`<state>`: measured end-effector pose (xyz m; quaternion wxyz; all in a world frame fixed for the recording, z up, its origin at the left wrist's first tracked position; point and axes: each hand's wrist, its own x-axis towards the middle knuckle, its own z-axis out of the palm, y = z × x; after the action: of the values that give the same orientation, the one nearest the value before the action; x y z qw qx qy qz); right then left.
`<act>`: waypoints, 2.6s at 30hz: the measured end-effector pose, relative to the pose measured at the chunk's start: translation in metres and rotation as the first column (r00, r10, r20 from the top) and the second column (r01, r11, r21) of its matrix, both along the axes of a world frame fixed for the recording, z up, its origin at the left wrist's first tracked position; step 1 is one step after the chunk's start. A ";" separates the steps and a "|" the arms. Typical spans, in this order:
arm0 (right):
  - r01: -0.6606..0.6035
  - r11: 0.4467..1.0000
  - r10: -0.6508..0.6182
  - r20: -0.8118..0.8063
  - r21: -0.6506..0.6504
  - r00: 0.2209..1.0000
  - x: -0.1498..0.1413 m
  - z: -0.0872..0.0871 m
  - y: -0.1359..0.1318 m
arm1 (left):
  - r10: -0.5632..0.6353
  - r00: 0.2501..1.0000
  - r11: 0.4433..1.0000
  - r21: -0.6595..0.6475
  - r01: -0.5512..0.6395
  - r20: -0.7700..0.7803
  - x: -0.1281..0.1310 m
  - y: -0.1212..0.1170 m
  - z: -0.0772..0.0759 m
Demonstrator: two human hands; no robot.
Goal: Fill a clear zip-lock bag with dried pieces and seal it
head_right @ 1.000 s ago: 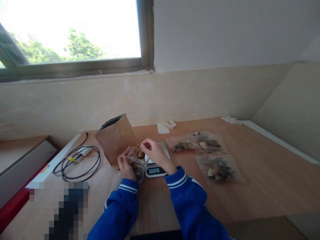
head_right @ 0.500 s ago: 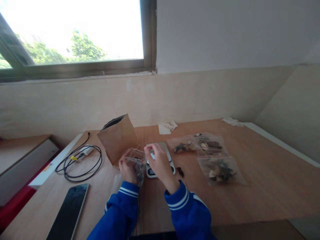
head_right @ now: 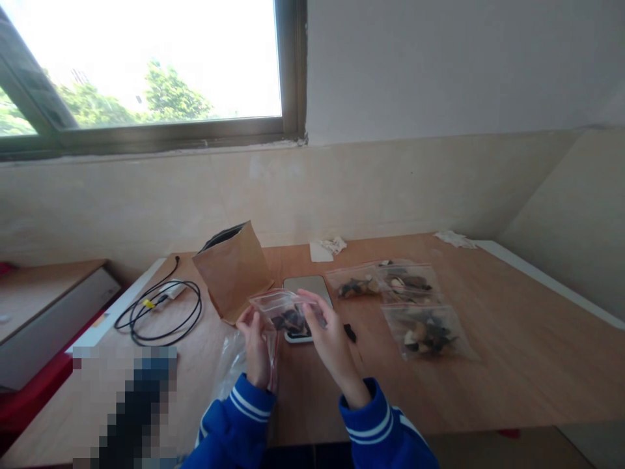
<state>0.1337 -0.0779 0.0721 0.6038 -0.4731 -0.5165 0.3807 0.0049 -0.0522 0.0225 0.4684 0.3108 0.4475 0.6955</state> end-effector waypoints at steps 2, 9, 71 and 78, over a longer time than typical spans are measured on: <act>-0.008 1.000 0.008 -0.025 -0.007 1.000 0.011 -0.004 -0.003 | -0.115 0.993 0.993 0.000 0.115 -0.007 -0.004 -0.003 0.006; -0.131 0.987 0.125 -0.064 -0.089 0.990 0.045 -0.027 -0.018 | -0.153 0.969 0.985 0.052 0.166 -0.194 -0.006 -0.014 0.018; 0.430 0.902 -0.431 -0.025 -0.027 0.902 0.044 -0.097 -0.029 | -0.155 0.805 0.967 0.078 0.243 -0.573 -0.012 -0.015 -0.023; 0.428 0.903 -0.430 -0.102 -0.036 0.897 0.044 -0.090 -0.032 | -0.098 0.790 0.964 0.141 0.227 -0.605 -0.011 -0.015 -0.022</act>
<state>0.1779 -0.1098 -0.0177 0.6967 -0.5578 -0.3641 0.2665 -0.0060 -0.0668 0.0001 0.3287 0.5965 0.4682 0.5629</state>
